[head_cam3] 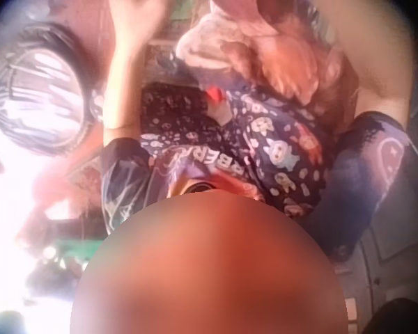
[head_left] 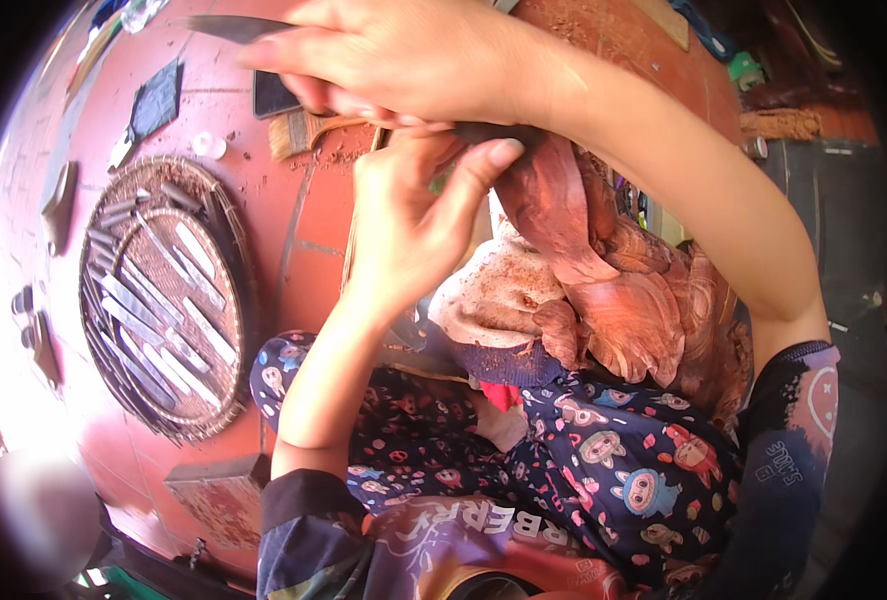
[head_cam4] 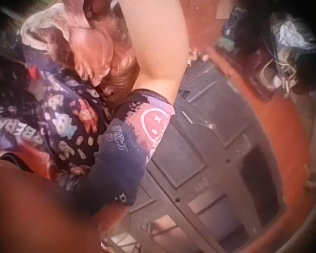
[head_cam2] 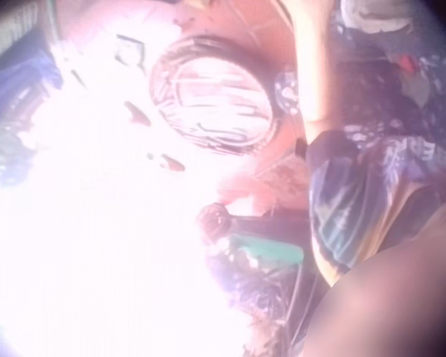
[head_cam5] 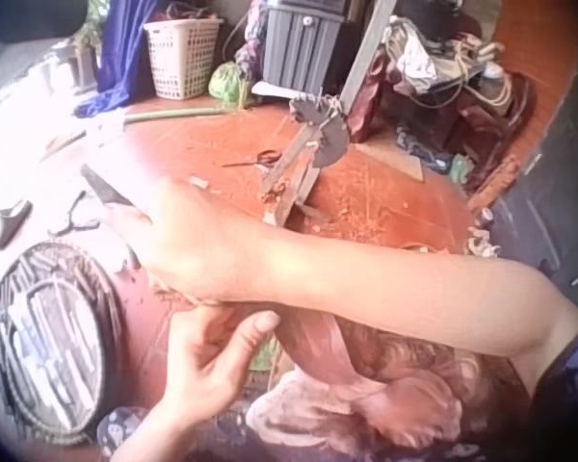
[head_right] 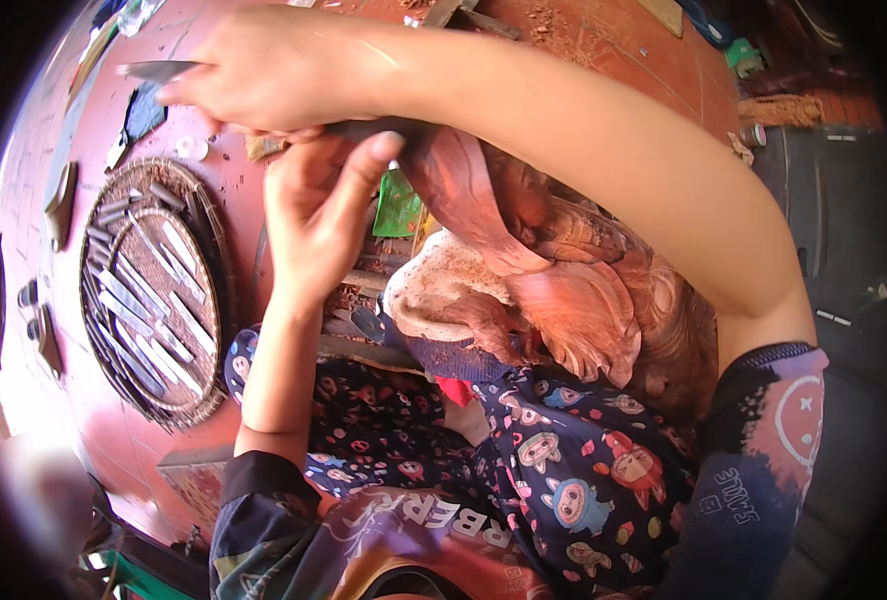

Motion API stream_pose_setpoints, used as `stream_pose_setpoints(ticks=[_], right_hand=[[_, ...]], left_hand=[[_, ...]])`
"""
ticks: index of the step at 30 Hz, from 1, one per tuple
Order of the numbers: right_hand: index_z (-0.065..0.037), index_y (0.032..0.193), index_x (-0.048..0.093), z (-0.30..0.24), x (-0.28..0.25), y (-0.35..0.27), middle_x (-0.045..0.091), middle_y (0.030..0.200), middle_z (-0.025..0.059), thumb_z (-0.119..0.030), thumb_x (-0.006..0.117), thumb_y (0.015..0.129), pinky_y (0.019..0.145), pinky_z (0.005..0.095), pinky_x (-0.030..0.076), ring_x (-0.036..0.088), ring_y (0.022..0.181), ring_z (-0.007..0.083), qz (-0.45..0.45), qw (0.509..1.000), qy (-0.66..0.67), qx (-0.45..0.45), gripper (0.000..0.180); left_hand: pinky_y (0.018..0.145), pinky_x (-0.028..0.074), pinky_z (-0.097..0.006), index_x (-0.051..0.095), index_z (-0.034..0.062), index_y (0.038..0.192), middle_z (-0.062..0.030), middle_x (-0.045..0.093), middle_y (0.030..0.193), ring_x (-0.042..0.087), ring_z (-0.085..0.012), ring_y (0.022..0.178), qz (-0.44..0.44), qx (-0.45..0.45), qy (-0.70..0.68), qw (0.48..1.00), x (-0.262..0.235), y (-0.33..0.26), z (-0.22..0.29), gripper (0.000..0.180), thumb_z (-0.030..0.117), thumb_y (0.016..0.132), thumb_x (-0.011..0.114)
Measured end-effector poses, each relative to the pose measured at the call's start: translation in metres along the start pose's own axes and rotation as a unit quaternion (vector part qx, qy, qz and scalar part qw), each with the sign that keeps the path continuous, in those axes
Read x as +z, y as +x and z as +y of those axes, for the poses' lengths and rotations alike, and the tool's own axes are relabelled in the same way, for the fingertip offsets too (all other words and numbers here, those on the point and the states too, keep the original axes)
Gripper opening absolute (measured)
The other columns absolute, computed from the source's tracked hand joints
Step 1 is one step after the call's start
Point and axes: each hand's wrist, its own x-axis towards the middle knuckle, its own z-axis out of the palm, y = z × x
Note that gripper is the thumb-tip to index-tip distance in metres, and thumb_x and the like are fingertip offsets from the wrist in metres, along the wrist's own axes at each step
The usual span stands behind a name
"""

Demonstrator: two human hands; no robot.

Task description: The person is carving a piece of reddish-brown wood using various chisels. They repeatedly select different chisels from a woven tray, carve the wood, and wipe away shavings. The person works on different sections of the wood, refining its shape.

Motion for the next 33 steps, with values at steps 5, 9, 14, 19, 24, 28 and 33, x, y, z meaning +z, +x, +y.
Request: stream_pose_setpoints(ticks=[5, 9, 14, 19, 24, 28, 33], right_hand=[[0.005, 0.099, 0.067, 0.0, -0.006, 0.011, 0.059, 0.063, 0.0132, -0.027, 0.049, 0.106, 0.06, 0.039, 0.049, 0.057, 0.057, 0.0197, -0.007, 0.995, -0.102, 0.01, 0.038], [-0.001, 0.135, 0.058, 0.039, 0.01, 0.019, 0.062, 0.07, 0.0164, -0.03, 0.049, 0.107, 0.066, 0.0414, 0.052, 0.059, 0.062, 0.0232, -0.007, 0.987, -0.134, -0.088, 0.042], [-0.009, 0.149, 0.048, 0.013, 0.009, 0.024, 0.067, 0.078, 0.0254, -0.03, 0.048, 0.106, 0.074, 0.0458, 0.055, 0.068, 0.071, 0.0306, -0.06, 0.983, -0.146, 0.091, 0.047], [-0.002, 0.143, 0.052, 0.066, 0.011, 0.028, 0.064, 0.07, 0.0204, -0.034, 0.048, 0.107, 0.066, 0.0438, 0.054, 0.065, 0.062, 0.028, 0.017, 0.895, -0.371, -0.247, 0.049], [0.001, 0.116, 0.067, 0.037, 0.005, 0.031, 0.067, 0.08, 0.0229, -0.031, 0.049, 0.105, 0.068, 0.0422, 0.054, 0.067, 0.072, 0.0268, -0.09, 0.971, -0.209, 0.067, 0.038], [0.002, 0.104, 0.067, 0.065, 0.009, 0.019, 0.065, 0.078, 0.0178, -0.033, 0.049, 0.106, 0.059, 0.04, 0.052, 0.064, 0.069, 0.0237, -0.016, 0.904, -0.398, -0.155, 0.04], [0.002, 0.109, 0.067, 0.018, 0.0, 0.024, 0.065, 0.087, 0.0208, -0.023, 0.052, 0.102, 0.065, 0.0427, 0.054, 0.063, 0.075, 0.0276, -0.099, 0.941, -0.322, -0.009, 0.03]], left_hand=[[0.062, 0.048, -0.023, 0.067, -0.0022, 0.084, -0.0031, 0.072, 0.082, 0.061, -0.0055, 0.07, 0.031, -0.07, -0.179, 0.981, -0.004, 0.021, -0.017, 0.031, 0.024, 0.099, 0.073], [0.063, 0.049, -0.028, 0.066, -0.0042, 0.083, -0.0034, 0.073, 0.082, 0.061, -0.0085, 0.068, -0.013, 0.072, 0.06, 0.996, -0.005, 0.006, -0.013, 0.034, 0.025, 0.096, 0.076], [0.055, 0.039, -0.023, 0.067, -0.0013, 0.079, 0.003, 0.061, 0.07, 0.049, -0.0055, 0.061, 0.083, -0.125, -0.242, 0.959, -0.005, 0.021, -0.024, 0.037, 0.03, 0.097, 0.075], [0.054, 0.038, -0.026, 0.066, 0.0019, 0.075, 0.0054, 0.058, 0.066, 0.048, -0.0048, 0.061, -0.092, -0.157, -0.05, 0.982, -0.02, 0.016, -0.017, 0.037, 0.031, 0.094, 0.078], [0.054, 0.034, -0.02, 0.064, 0.0054, 0.074, 0.0042, 0.062, 0.07, 0.047, -0.0049, 0.057, 0.003, -0.134, -0.229, 0.964, -0.013, 0.014, -0.027, 0.031, 0.023, 0.095, 0.079], [0.051, 0.027, -0.023, 0.066, 0.0065, 0.071, 0.0096, 0.056, 0.062, 0.039, -0.0006, 0.054, -0.074, -0.156, -0.236, 0.956, -0.015, 0.016, -0.032, 0.035, 0.03, 0.091, 0.082], [0.074, 0.049, -0.022, 0.071, 0.0031, 0.093, 0.0024, 0.068, 0.08, 0.064, -0.0055, 0.083, -0.075, -0.124, -0.219, 0.965, -0.018, 0.011, -0.04, 0.017, 0.018, 0.094, 0.078]])
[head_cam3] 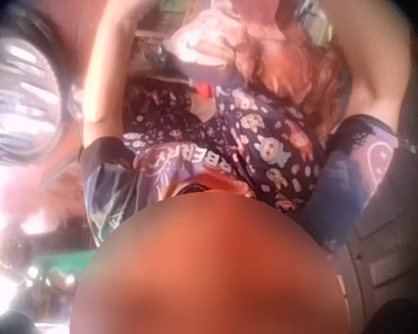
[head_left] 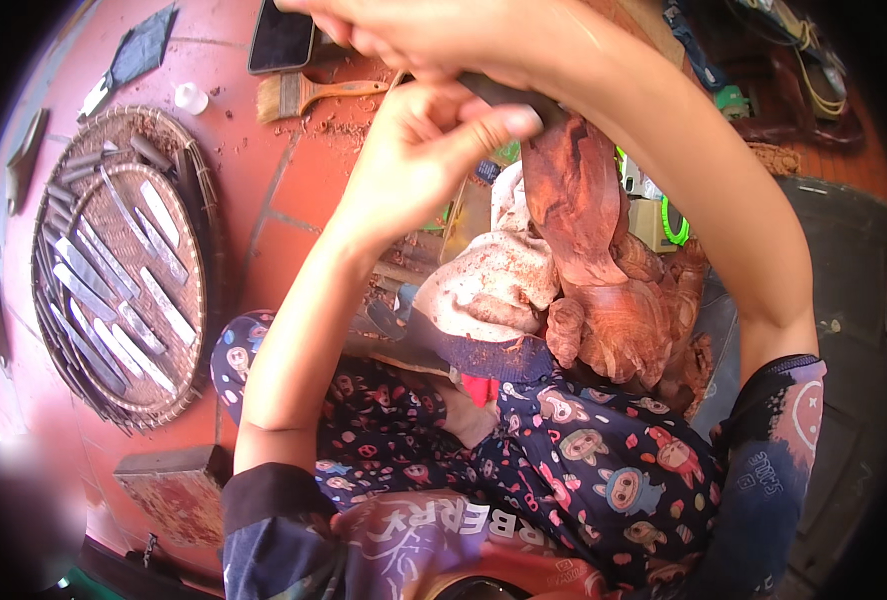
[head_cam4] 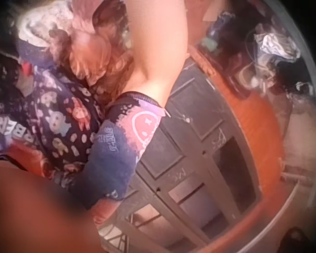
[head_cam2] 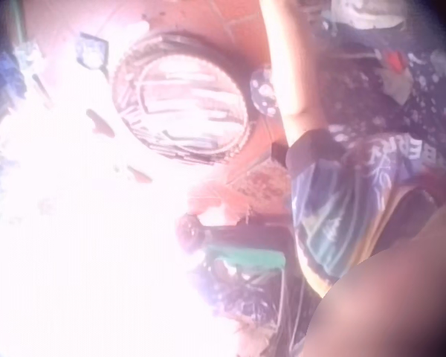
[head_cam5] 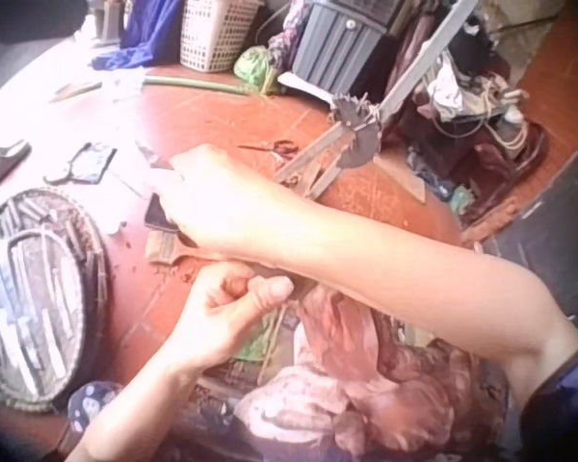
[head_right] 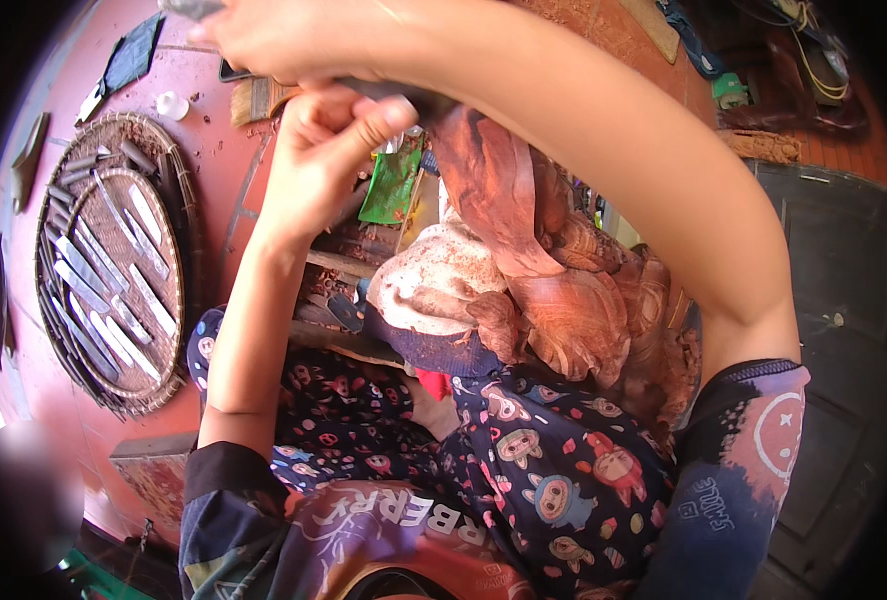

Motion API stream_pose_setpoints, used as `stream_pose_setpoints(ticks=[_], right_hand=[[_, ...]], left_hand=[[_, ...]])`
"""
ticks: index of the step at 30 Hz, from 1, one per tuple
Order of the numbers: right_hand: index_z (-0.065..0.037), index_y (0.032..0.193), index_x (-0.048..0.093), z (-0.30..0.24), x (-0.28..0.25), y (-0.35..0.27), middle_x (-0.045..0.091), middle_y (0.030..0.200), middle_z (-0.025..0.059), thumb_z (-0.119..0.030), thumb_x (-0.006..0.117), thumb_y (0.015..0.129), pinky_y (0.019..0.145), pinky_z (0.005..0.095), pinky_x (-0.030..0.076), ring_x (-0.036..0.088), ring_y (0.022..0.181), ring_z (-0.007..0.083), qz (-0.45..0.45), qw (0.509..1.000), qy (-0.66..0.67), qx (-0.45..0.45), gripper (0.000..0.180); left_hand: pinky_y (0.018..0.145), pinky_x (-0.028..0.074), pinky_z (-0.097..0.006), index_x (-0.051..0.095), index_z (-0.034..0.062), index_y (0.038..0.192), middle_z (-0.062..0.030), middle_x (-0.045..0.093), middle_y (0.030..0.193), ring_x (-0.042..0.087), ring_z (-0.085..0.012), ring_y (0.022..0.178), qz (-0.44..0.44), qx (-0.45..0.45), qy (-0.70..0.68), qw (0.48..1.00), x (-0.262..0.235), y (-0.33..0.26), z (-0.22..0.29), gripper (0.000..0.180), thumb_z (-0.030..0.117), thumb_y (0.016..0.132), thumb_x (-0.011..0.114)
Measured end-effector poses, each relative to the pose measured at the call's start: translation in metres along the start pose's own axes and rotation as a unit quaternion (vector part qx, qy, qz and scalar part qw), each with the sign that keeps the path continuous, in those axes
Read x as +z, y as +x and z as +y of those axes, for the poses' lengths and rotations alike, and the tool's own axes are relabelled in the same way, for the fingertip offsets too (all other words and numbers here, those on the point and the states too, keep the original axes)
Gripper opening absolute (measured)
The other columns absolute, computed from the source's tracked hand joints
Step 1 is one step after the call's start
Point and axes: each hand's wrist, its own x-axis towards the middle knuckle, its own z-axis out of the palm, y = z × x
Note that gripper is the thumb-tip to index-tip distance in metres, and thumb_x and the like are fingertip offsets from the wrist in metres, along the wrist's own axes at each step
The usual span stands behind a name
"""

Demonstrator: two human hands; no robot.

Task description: The person is carving a piece of reddish-brown wood using various chisels. They repeatedly select different chisels from a woven tray, carve the wood, and wipe away shavings. The person works on different sections of the wood, refining its shape.

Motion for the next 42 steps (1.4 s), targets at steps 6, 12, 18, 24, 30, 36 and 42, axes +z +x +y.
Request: stream_pose_setpoints(ticks=[6, 12, 18, 24, 30, 36, 42], right_hand=[[0.003, 0.116, 0.068, 0.011, 0.017, 0.021, 0.066, 0.105, 0.0296, -0.021, 0.047, 0.103, 0.081, 0.0474, 0.054, 0.065, 0.103, 0.0401, -0.002, 0.993, 0.021, 0.117, 0.035], [0.001, 0.118, 0.068, 0.027, 0.034, -0.012, 0.066, 0.106, 0.0306, -0.023, 0.045, 0.104, 0.089, 0.0452, 0.053, 0.063, 0.107, 0.0418, 0.058, 0.986, -0.146, -0.057, 0.036], [0.002, 0.105, 0.065, 0.007, 0.032, -0.001, 0.058, 0.069, 0.016, -0.027, 0.048, 0.106, 0.059, 0.0419, 0.048, 0.055, 0.058, 0.0329, 0.136, 0.984, 0.103, 0.043, 0.033], [-0.006, 0.084, 0.054, 0.008, 0.008, -0.001, 0.041, 0.059, -0.0017, -0.033, 0.052, 0.108, 0.035, 0.0255, 0.023, 0.03, 0.04, 0.0066, -0.054, 0.877, 0.431, 0.204, 0.036], [-0.006, 0.083, 0.053, 0.017, 0.001, 0.003, 0.036, 0.053, -0.0038, -0.034, 0.05, 0.109, 0.037, 0.0252, 0.023, 0.029, 0.04, 0.0067, -0.002, 0.87, 0.432, 0.237, 0.039], [-0.007, 0.081, 0.051, 0.021, 0.009, -0.006, 0.038, 0.053, -0.0036, -0.04, 0.049, 0.109, 0.036, 0.0261, 0.022, 0.03, 0.039, 0.0067, -0.044, 0.794, 0.535, 0.287, 0.043], [-0.003, 0.085, 0.055, 0.005, -0.001, -0.003, 0.039, 0.059, -0.0043, -0.034, 0.055, 0.107, 0.037, 0.0238, 0.023, 0.029, 0.045, 0.0045, -0.062, 0.816, 0.534, 0.212, 0.038]], left_hand=[[0.058, 0.04, -0.022, 0.07, 0.0025, 0.098, 0.0065, 0.065, 0.074, 0.053, -0.0018, 0.065, 0.026, -0.015, -0.102, 0.994, -0.007, 0.019, -0.016, 0.022, 0.02, 0.092, 0.081], [0.059, 0.041, -0.021, 0.072, 0.0033, 0.088, 0.0053, 0.068, 0.073, 0.054, -0.0018, 0.067, -0.013, -0.044, -0.019, 0.999, 0.005, 0.006, 0.001, 0.021, 0.022, 0.093, 0.08], [0.051, 0.03, -0.022, 0.065, 0.008, 0.071, 0.0096, 0.052, 0.062, 0.042, -0.0006, 0.056, -0.024, -0.037, 0.018, 0.999, 0.004, -0.002, 0.001, 0.033, 0.028, 0.093, 0.081], [0.066, 0.051, -0.022, 0.064, 0.0054, 0.08, 0.0029, 0.064, 0.071, 0.064, -0.0058, 0.072, 0.039, -0.026, -0.027, 0.999, 0.001, 0.012, 0.002, 0.028, 0.024, 0.098, 0.074], [0.06, 0.045, -0.021, 0.071, -0.0003, 0.09, 0.0046, 0.061, 0.073, 0.054, -0.0027, 0.066, 0.034, -0.054, 0.025, 0.998, 0.009, 0.014, 0.024, 0.029, 0.027, 0.099, 0.072], [0.059, 0.041, -0.025, 0.068, 0.0008, 0.073, 0.0036, 0.057, 0.062, 0.051, -0.0053, 0.064, 0.02, -0.099, 0.189, 0.977, 0.019, 0.009, 0.041, 0.044, 0.038, 0.093, 0.078], [0.055, 0.045, -0.019, 0.068, 0.0018, 0.077, 0.0063, 0.057, 0.063, 0.049, 0.0001, 0.059, 0.034, -0.046, 0.2, 0.978, 0.023, 0.004, 0.053, 0.034, 0.028, 0.098, 0.075]])
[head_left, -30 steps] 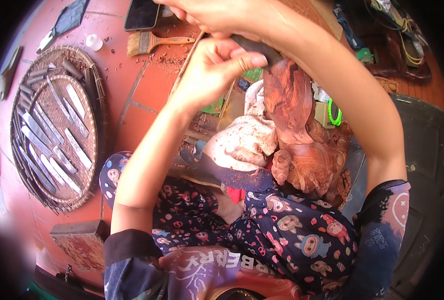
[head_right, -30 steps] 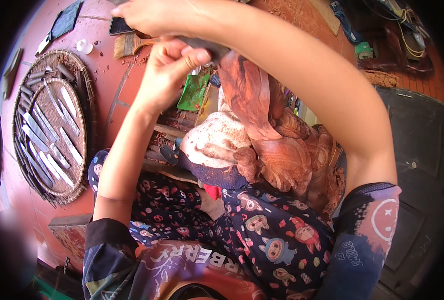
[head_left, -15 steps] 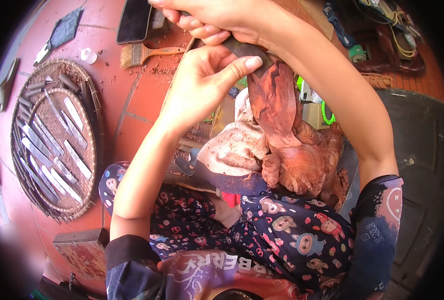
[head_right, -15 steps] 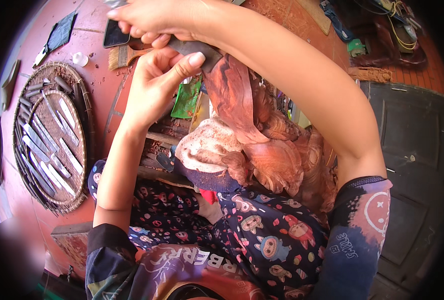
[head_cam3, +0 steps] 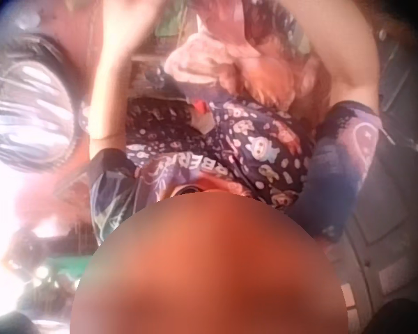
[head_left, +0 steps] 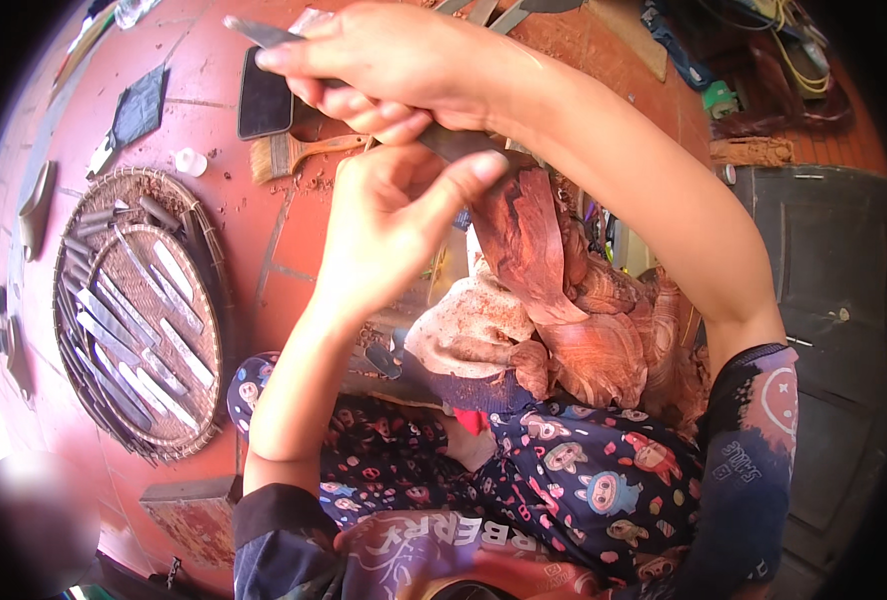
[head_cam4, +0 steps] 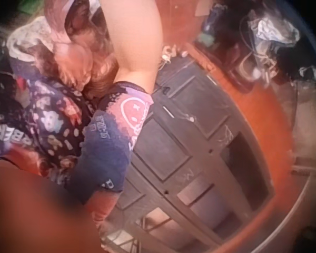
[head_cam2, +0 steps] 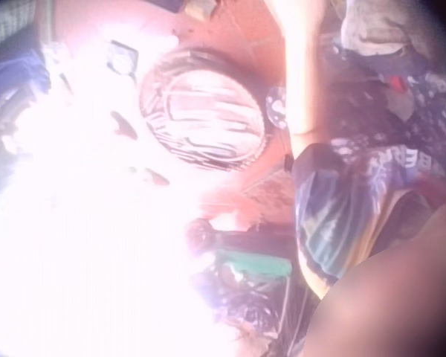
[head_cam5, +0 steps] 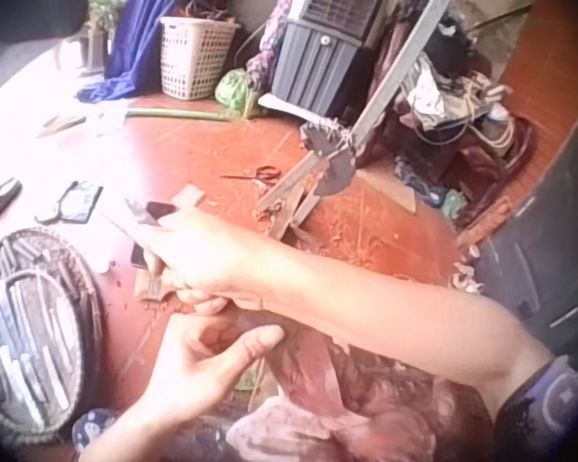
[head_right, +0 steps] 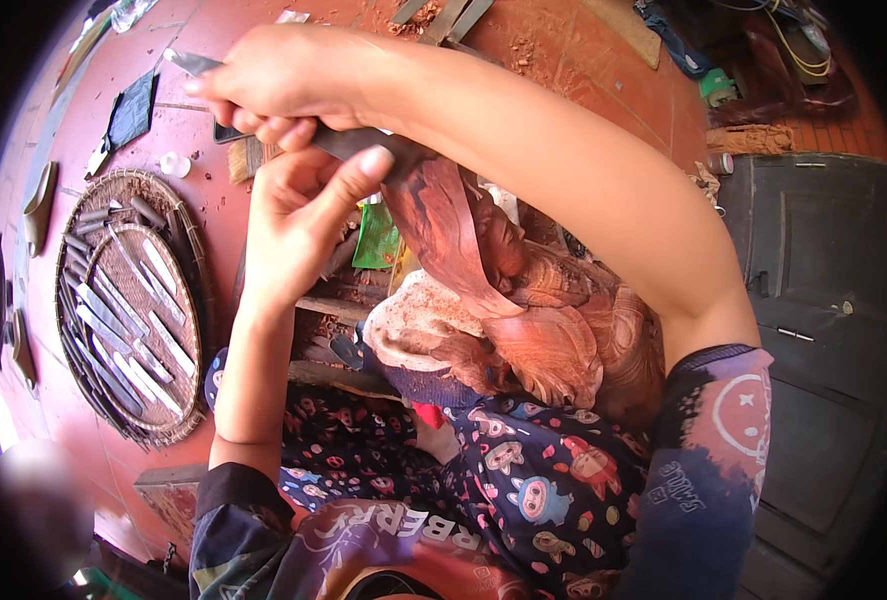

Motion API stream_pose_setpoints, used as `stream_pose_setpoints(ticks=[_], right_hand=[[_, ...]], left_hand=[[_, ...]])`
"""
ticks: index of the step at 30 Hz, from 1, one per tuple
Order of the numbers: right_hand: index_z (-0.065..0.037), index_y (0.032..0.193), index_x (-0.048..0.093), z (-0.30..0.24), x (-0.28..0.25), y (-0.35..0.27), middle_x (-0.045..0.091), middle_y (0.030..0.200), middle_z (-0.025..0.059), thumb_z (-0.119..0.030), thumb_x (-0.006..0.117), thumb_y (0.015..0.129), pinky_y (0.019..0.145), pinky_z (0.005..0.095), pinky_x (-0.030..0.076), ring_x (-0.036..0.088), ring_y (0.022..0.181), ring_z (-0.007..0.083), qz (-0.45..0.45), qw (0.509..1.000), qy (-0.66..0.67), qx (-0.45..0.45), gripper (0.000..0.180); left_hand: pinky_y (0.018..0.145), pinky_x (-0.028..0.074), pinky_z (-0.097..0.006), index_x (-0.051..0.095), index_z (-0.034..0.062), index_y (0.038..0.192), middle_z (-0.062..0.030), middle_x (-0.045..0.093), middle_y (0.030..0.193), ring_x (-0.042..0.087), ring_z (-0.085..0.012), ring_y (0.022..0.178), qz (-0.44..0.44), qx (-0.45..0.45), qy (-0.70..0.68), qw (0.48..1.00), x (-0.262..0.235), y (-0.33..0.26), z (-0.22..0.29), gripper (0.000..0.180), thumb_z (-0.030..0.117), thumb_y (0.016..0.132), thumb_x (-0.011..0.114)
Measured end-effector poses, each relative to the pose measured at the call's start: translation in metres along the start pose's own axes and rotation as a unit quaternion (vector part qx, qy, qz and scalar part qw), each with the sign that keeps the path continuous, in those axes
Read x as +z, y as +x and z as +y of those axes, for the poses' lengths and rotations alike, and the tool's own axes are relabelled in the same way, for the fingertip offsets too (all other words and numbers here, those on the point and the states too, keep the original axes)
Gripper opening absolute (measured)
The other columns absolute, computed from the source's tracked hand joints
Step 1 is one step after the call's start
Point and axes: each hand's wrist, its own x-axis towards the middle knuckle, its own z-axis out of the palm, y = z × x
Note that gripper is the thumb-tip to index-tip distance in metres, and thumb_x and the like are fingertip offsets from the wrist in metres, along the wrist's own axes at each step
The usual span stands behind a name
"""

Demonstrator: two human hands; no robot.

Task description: The person is carving a piece of reddish-brown wood using various chisels. They repeatedly select different chisels from a woven tray, carve the wood, and wipe away shavings. The person works on different sections of the wood, refining its shape.

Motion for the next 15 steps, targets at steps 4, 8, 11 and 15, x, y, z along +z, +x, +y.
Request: stream_pose_setpoints(ticks=[4, 8, 11, 15], right_hand=[[-0.004, 0.084, 0.053, -0.005, -0.01, -0.004, 0.039, 0.059, -0.0043, -0.032, 0.053, 0.108, 0.037, 0.0236, 0.023, 0.029, 0.045, 0.0042, 0.061, 0.998, 0.022, -0.005, 0.036], [-0.008, 0.083, 0.054, -0.02, -0.002, -0.024, 0.039, 0.058, -0.0077, -0.039, 0.061, 0.105, 0.034, 0.0193, 0.021, 0.029, 0.04, 0.0002, 0.029, 0.998, 0.064, 0.0, 0.038], [-0.008, 0.082, 0.054, -0.007, -0.015, -0.01, 0.039, 0.058, -0.0072, -0.04, 0.061, 0.104, 0.033, 0.02, 0.022, 0.03, 0.04, 0.0006, 0.1, 0.99, 0.096, 0.016, 0.039], [-0.008, 0.085, 0.054, -0.012, -0.008, -0.013, 0.04, 0.058, -0.0062, -0.04, 0.059, 0.105, 0.034, 0.0201, 0.022, 0.03, 0.041, 0.001, 0.043, 0.989, 0.124, -0.071, 0.038]], left_hand=[[0.057, 0.043, -0.028, 0.069, -0.004, 0.075, 0.0004, 0.062, 0.06, 0.051, -0.0071, 0.058, 0.04, -0.077, -0.01, 0.996, 0.003, 0.015, -0.005, 0.043, 0.034, 0.091, 0.08], [0.06, 0.045, -0.027, 0.07, -0.003, 0.075, -0.0025, 0.066, 0.063, 0.053, -0.0068, 0.059, 0.034, -0.047, 0.031, 0.998, 0.003, 0.005, 0.02, 0.04, 0.032, 0.09, 0.081], [0.055, 0.046, -0.031, 0.067, -0.0057, 0.076, -0.0062, 0.065, 0.061, 0.055, -0.0092, 0.057, 0.054, -0.075, 0.05, 0.994, 0.007, 0.018, 0.01, 0.037, 0.027, 0.091, 0.079], [0.055, 0.047, -0.032, 0.068, -0.0067, 0.079, -0.0102, 0.068, 0.064, 0.059, -0.0112, 0.056, 0.077, -0.026, 0.069, 0.994, 0.0, 0.014, 0.002, 0.034, 0.024, 0.091, 0.076]])
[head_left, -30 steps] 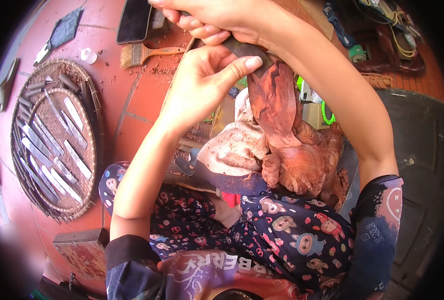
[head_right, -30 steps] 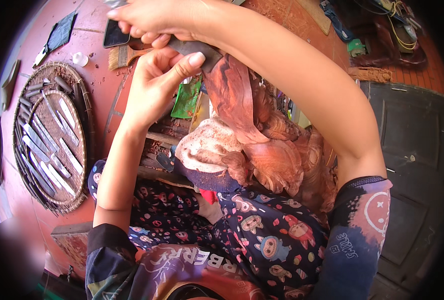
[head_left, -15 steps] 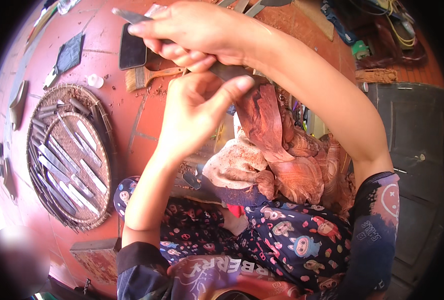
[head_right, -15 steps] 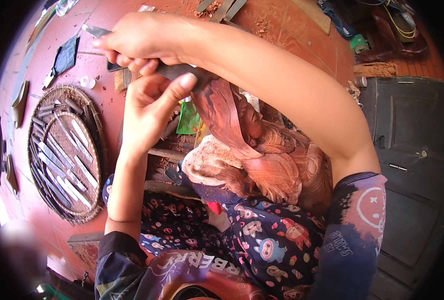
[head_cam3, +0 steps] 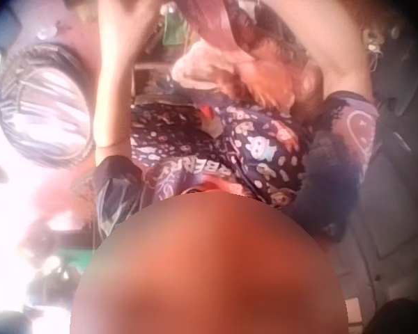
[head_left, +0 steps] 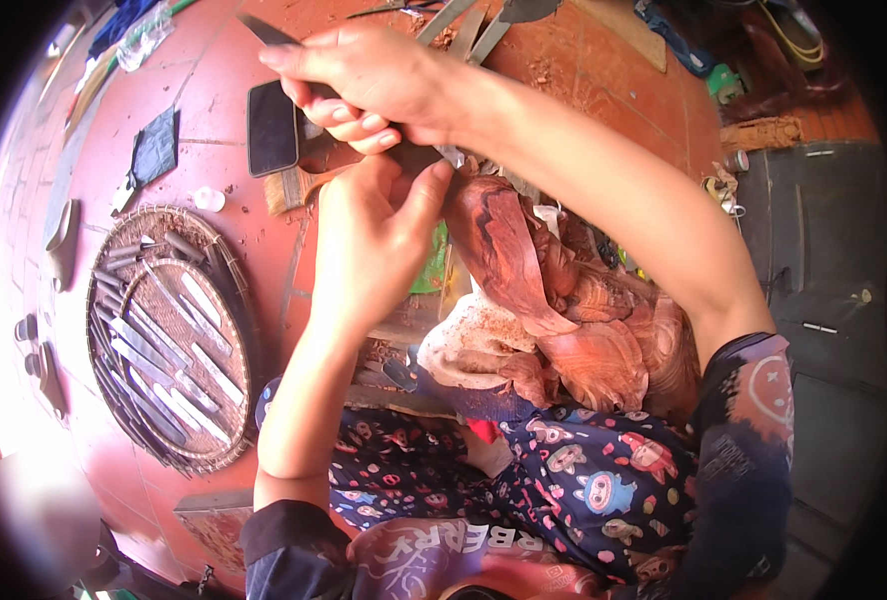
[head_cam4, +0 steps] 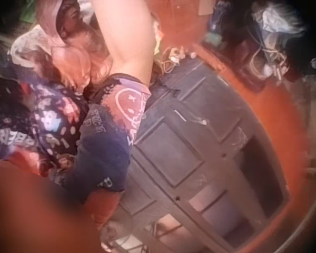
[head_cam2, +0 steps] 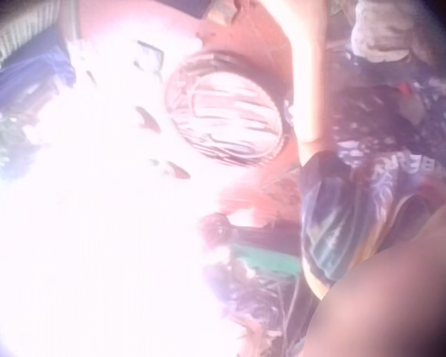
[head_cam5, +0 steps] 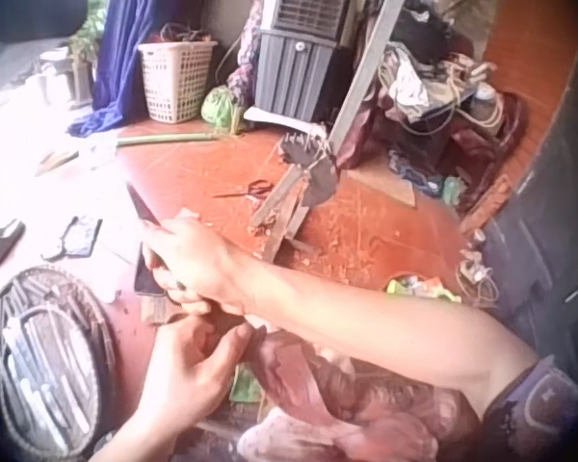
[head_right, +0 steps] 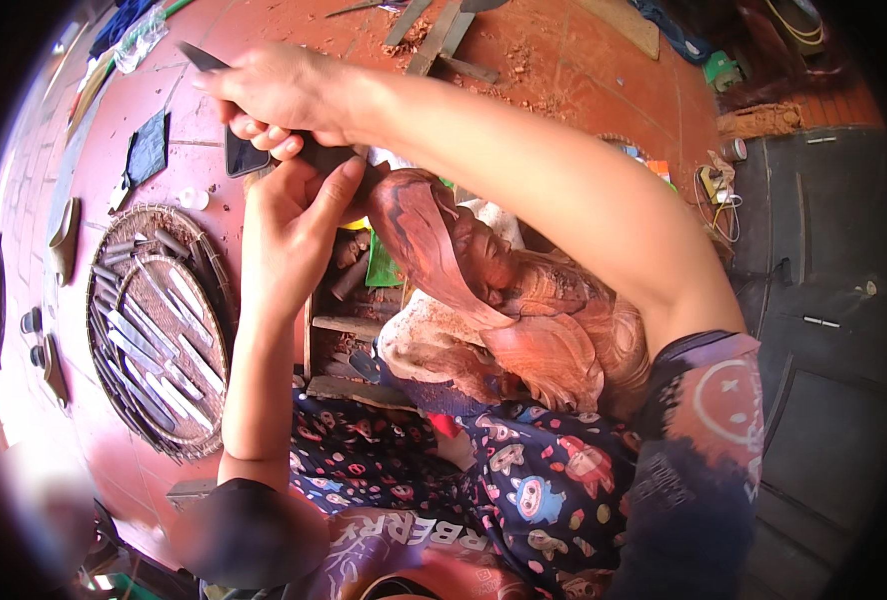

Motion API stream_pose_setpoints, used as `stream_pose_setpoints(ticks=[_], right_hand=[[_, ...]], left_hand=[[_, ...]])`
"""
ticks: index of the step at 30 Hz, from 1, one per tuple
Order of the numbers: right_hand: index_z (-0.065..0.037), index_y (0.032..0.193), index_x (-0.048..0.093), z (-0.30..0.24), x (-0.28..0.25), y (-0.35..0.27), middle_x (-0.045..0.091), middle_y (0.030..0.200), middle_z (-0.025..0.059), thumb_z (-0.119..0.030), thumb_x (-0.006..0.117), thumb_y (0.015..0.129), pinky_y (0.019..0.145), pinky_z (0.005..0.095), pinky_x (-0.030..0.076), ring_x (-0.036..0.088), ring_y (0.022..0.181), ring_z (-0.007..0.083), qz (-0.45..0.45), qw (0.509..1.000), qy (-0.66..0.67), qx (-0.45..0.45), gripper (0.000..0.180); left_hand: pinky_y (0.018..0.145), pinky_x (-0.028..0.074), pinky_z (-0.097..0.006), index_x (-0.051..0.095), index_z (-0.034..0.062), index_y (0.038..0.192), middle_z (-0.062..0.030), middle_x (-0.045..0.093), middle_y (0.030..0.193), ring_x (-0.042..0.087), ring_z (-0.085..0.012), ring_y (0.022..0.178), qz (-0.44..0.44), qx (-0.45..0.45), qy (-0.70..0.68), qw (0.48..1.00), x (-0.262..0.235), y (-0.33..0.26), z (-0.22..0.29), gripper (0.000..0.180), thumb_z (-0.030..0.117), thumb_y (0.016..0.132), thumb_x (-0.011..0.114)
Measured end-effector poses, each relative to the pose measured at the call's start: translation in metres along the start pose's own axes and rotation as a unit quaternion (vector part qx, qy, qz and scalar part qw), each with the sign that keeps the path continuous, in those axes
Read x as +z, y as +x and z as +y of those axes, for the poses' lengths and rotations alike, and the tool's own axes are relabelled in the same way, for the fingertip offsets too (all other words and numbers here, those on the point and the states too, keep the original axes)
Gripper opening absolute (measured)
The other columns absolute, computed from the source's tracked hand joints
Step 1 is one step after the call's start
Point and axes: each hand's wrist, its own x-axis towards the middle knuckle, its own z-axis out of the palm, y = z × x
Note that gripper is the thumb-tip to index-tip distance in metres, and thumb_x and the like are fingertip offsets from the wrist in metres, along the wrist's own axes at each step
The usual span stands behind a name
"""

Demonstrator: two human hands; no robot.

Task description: The person is carving a piece of reddish-brown wood using various chisels. They repeatedly select different chisels from a woven tray, carve the wood, and wipe away shavings. The person works on different sections of the wood, refining its shape.

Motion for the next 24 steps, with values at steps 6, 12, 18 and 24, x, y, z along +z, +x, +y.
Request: stream_pose_setpoints(ticks=[6, 12, 18, 24], right_hand=[[-0.01, 0.077, 0.047, 0.001, -0.008, 0.005, 0.04, 0.058, -0.0047, -0.043, 0.058, 0.105, 0.033, 0.0208, 0.027, 0.034, 0.041, 0.002, 0.0, 0.999, -0.033, -0.034, 0.044], [-0.01, 0.077, 0.049, -0.003, -0.02, -0.014, 0.043, 0.057, -0.0048, -0.047, 0.059, 0.104, 0.032, 0.0219, 0.029, 0.036, 0.039, 0.0025, -0.013, 0.999, -0.012, 0.026, 0.046], [-0.01, 0.077, 0.047, -0.014, -0.007, -0.015, 0.041, 0.056, -0.0046, -0.042, 0.056, 0.106, 0.031, 0.0218, 0.024, 0.031, 0.038, 0.0022, -0.032, 0.999, 0.011, 0.002, 0.043], [-0.01, 0.073, 0.046, 0.002, -0.001, 0.009, 0.041, 0.055, -0.0051, -0.041, 0.057, 0.105, 0.03, 0.0219, 0.023, 0.03, 0.037, 0.0012, -0.011, 0.999, -0.001, -0.036, 0.045]], left_hand=[[0.057, 0.048, -0.032, 0.07, -0.0058, 0.08, -0.0104, 0.07, 0.065, 0.06, -0.0129, 0.054, -0.011, -0.033, 0.026, 0.999, 0.007, 0.008, 0.018, 0.032, 0.024, 0.09, 0.078], [0.057, 0.048, -0.034, 0.066, -0.0064, 0.077, -0.0123, 0.069, 0.065, 0.06, -0.0134, 0.056, -0.005, 0.049, 0.118, 0.992, 0.015, -0.001, 0.027, 0.031, 0.02, 0.091, 0.074], [0.06, 0.049, -0.035, 0.067, -0.0079, 0.082, -0.016, 0.069, 0.067, 0.066, -0.0171, 0.063, 0.032, 0.054, 0.016, 0.998, 0.016, -0.002, 0.021, 0.029, 0.019, 0.089, 0.076], [0.064, 0.05, -0.031, 0.072, -0.008, 0.086, -0.0081, 0.072, 0.072, 0.063, -0.0106, 0.067, -0.001, -0.047, -0.026, 0.999, 0.003, 0.001, 0.015, 0.029, 0.02, 0.091, 0.076]])
